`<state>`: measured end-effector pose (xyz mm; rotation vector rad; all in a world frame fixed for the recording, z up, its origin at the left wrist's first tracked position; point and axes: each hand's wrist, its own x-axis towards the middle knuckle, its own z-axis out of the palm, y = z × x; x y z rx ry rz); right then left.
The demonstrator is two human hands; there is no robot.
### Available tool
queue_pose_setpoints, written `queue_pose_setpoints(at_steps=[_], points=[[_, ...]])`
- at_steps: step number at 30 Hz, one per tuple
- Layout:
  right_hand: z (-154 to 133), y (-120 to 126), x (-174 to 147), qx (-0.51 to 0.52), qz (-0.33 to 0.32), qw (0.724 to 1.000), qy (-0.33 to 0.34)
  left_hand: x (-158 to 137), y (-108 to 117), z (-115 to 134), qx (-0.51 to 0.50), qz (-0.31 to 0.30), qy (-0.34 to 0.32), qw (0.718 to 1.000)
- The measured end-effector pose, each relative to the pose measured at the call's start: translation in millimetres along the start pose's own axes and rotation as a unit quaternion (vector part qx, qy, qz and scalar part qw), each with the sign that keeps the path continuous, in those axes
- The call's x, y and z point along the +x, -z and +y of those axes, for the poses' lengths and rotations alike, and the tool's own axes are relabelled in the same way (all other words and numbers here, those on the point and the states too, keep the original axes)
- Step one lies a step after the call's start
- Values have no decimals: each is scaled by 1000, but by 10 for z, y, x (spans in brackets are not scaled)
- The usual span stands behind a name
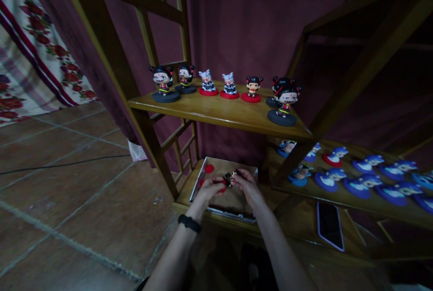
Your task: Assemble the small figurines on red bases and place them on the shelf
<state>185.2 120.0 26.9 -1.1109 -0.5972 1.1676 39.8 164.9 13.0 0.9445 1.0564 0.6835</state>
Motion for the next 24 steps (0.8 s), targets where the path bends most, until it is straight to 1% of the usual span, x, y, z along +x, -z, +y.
queue_pose_setpoints(at_steps=[2,4,6,9,11,16,24], points=[[-3,-1,5,0,7,1000,5,2,54,66,-104,-32,33,993],[-7,-7,7,0,10,1000,11,-4,98,96,-194,-56,55,978],[-15,-18,3,-2,12,1000,15,-12,127,104,-255,-75,68,962],[-40,-50,-16,-11,13,1000,23,-29,137,107,-307,-97,75,944],[-56,-82,-31,-22,11,999,33,-41,129,108,-322,-105,78,938],[-55,-155,-45,-59,9,996,61,-47,107,87,-331,-108,78,934],[-17,-152,-38,-77,3,994,72,-72,65,62,-321,-118,56,938]])
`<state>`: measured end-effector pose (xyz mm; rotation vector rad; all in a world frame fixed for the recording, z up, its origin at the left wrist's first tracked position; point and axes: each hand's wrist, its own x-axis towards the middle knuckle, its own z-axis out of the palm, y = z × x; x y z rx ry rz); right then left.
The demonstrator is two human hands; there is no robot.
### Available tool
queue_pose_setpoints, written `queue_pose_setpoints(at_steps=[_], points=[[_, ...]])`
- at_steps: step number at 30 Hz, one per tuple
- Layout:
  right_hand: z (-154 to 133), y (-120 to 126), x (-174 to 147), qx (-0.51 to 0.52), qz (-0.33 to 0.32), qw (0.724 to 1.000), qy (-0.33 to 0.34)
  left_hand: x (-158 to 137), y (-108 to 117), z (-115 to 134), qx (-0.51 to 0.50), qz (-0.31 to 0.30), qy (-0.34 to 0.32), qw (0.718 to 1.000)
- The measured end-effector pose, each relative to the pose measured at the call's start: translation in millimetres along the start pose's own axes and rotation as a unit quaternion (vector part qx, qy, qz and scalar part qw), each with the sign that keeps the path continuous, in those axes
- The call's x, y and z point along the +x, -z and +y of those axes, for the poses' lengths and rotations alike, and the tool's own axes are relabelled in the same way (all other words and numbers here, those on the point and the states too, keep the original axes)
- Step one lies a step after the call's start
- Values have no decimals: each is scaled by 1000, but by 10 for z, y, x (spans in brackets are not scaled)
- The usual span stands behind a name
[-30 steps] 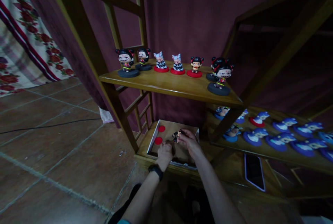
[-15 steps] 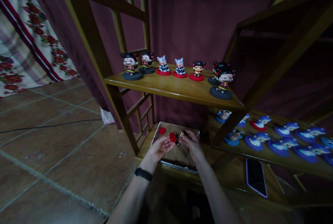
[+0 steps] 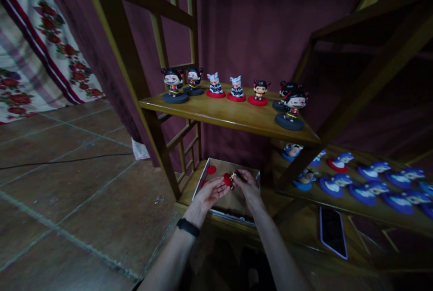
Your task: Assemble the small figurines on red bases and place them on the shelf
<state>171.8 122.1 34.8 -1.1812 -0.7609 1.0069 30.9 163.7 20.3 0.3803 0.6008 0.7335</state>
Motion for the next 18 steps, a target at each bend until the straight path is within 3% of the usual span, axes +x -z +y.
queue_pose_setpoints(at_steps=[18], points=[[1,-18,-19,15,6,1000,-3,-11,-58,-26,22,-5,-40,999]])
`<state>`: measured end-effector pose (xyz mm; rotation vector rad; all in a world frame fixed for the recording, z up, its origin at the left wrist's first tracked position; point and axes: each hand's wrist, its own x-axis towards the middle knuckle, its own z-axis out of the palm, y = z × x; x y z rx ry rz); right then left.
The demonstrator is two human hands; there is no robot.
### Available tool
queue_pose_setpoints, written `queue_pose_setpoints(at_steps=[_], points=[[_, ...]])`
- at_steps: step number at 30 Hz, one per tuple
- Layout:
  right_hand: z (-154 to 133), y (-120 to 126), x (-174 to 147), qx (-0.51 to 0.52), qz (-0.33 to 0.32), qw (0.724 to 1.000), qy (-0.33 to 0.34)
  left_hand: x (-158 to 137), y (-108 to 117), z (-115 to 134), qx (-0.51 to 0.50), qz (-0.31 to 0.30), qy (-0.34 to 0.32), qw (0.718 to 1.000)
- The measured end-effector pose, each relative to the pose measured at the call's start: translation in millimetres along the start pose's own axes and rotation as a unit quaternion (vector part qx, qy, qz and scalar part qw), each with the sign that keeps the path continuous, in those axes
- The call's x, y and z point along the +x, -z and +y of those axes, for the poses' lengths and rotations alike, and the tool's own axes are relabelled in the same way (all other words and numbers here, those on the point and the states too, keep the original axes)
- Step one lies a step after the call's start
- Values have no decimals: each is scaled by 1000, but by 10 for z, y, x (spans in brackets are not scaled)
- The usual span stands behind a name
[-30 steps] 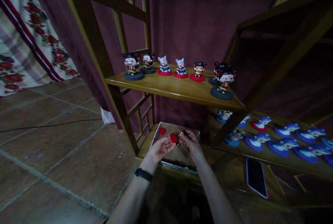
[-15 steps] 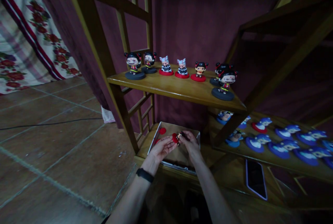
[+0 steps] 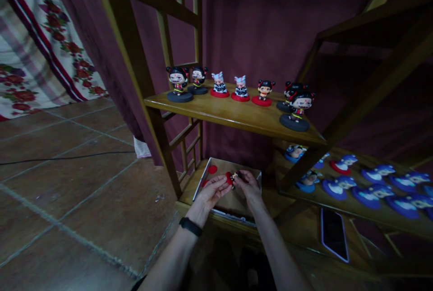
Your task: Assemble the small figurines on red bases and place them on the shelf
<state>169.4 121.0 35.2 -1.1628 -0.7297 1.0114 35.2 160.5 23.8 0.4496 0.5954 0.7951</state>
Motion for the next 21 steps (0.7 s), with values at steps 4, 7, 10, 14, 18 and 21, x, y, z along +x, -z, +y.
queue_pose_setpoints(at_steps=[4,7,10,14,18,21], points=[[14,5,3,-2,-11,1000,-3,0,2,-5,-5,2,2,1000],[49,16,33,-7,-12,1000,3,-1,-6,-2,-7,11,4,1000],[93,32,69,-28,-15,999,12,1,-16,5,-8,24,11,1000],[124,48,84,-73,-10,997,28,8,-13,4,-11,37,15,999],[143,54,85,-100,-8,994,40,18,5,-15,-17,30,6,999],[161,54,92,-97,2,994,40,24,9,-35,-10,18,-9,1000]])
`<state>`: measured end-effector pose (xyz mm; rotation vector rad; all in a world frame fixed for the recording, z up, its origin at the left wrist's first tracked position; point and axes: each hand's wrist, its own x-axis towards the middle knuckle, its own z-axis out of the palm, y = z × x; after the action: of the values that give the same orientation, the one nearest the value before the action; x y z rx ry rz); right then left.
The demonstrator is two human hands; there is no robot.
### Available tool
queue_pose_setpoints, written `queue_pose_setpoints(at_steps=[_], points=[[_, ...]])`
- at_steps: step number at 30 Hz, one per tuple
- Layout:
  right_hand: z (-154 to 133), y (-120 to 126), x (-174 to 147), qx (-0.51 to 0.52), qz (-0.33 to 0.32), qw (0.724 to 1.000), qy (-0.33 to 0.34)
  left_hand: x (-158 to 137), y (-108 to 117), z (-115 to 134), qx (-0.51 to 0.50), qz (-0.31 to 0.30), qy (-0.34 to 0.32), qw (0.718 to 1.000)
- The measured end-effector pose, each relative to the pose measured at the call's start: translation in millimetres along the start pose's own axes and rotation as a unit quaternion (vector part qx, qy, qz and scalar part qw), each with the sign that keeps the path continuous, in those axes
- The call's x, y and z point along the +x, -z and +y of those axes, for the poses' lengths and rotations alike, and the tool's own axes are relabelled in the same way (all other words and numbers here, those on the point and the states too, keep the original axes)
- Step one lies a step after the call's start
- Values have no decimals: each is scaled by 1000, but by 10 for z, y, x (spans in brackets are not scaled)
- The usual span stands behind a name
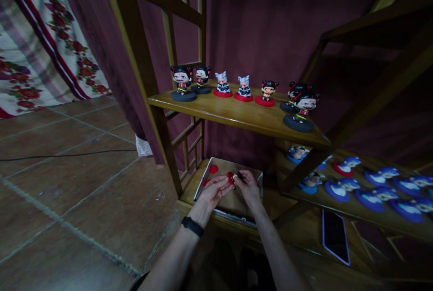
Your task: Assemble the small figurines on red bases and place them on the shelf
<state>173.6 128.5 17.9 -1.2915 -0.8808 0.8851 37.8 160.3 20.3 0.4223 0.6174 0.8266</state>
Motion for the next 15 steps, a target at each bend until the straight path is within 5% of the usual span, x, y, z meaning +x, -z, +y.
queue_pose_setpoints(at_steps=[15], points=[[32,-8,0,3,28,999,-18,-44,-122,-98,9,57,-78,995]])
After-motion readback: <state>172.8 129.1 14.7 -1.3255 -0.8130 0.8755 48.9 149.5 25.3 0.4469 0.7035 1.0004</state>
